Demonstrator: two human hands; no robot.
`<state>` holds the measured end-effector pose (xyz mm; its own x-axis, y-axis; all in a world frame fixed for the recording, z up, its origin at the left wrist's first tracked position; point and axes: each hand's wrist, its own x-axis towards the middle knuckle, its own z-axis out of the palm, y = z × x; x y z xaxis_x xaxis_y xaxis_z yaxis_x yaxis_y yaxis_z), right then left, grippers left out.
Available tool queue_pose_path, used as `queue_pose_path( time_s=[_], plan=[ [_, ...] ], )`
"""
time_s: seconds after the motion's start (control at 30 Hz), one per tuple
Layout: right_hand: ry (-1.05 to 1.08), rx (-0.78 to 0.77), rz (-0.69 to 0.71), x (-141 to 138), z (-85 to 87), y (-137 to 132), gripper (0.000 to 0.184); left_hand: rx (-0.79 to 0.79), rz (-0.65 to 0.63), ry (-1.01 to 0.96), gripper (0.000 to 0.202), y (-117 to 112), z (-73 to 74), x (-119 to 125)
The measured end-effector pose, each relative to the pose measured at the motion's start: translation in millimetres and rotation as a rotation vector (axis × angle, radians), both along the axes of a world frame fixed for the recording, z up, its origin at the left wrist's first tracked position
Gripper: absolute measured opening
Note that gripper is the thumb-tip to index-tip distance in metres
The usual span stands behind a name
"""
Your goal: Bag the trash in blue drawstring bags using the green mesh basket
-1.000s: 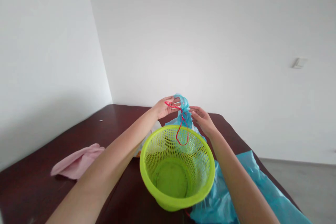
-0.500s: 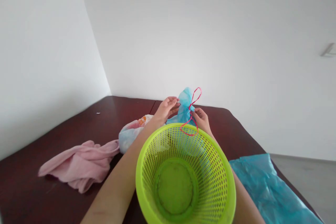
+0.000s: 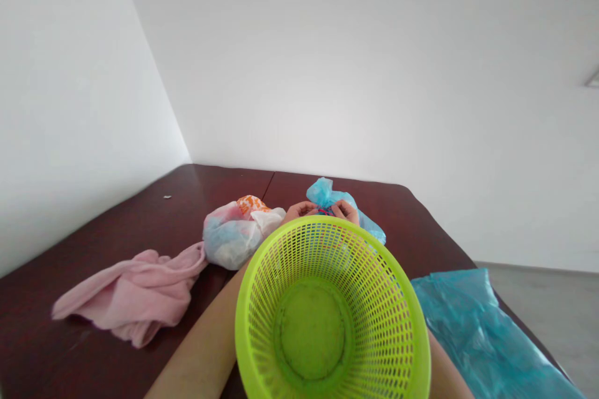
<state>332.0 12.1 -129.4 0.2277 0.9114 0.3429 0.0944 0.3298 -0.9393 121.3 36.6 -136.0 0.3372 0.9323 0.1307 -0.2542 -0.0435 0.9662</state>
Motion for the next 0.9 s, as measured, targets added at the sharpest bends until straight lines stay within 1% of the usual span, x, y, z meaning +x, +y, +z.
queue_pose_path(
  time_s=[0.1, 0.2, 0.27, 0.3, 0.33, 0.4, 0.5, 0.57, 0.63, 0.7, 0.73, 0.77, 0.83, 0.9],
  plan=[
    [0.035, 0.042, -0.162, 10.0, 8.1, -1.7, 0.062, -0.031, 0.036, 0.002, 0.036, -8.3, -4.9, -2.5],
    [0.102, 0.055, -0.313, 19.1, 19.1, -5.2, 0.056, -0.05, 0.105, 0.004, 0.034, -7.5, -4.1, -5.2],
    [0.157, 0.044, -0.365, 23.2, 27.3, -8.8, 0.057, -0.055, 0.154, -0.004, 0.033, -2.3, -0.7, -7.9],
    [0.184, 0.037, -0.379, 24.7, 31.9, -11.0, 0.057, -0.053, 0.177, -0.013, 0.036, 0.7, 1.8, -9.5],
    [0.209, 0.031, -0.378, 26.0, 37.0, -13.4, 0.057, -0.049, 0.197, -0.026, 0.04, 3.4, 4.9, -11.1],
    [0.231, 0.036, -0.315, 27.6, 47.7, -18.1, 0.056, -0.031, 0.217, -0.054, 0.048, 7.0, 12.6, -13.0],
    [0.13, 0.085, -0.107, 26.5, 60.9, -22.6, 0.054, 0.02, 0.179, -0.072, 0.057, 7.8, 27.2, -10.6],
    [0.007, 0.106, 0.003, 22.4, 64.7, -23.5, 0.055, 0.064, 0.127, -0.062, 0.064, 7.4, 38.3, -6.1],
    [-0.107, 0.084, 0.075, 16.8, 64.7, -23.6, 0.055, 0.117, 0.088, -0.041, 0.068, 8.1, 50.0, -1.8],
    [-0.199, 0.054, 0.124, 12.3, 63.8, -24.0, 0.041, 0.172, 0.075, -0.008, 0.068, 10.2, 61.5, -0.5],
    [-0.236, 0.051, 0.128, 11.3, 64.1, -24.4, 0.035, 0.2, 0.077, 0.011, 0.067, 11.5, 67.0, -1.4],
    [-0.259, 0.059, 0.113, 11.2, 65.3, -25.0, 0.032, 0.228, 0.084, 0.032, 0.066, 12.9, 72.2, -3.4],
    [-0.26, 0.089, 0.039, 14.1, 70.6, -26.7, 0.033, 0.28, 0.102, 0.083, 0.064, 14.9, 81.5, -9.9],
    [-0.213, 0.119, -0.063, 18.8, 78.7, -29.2, 0.036, 0.33, 0.119, 0.148, 0.061, 15.0, 89.5, -18.0]
  ],
)
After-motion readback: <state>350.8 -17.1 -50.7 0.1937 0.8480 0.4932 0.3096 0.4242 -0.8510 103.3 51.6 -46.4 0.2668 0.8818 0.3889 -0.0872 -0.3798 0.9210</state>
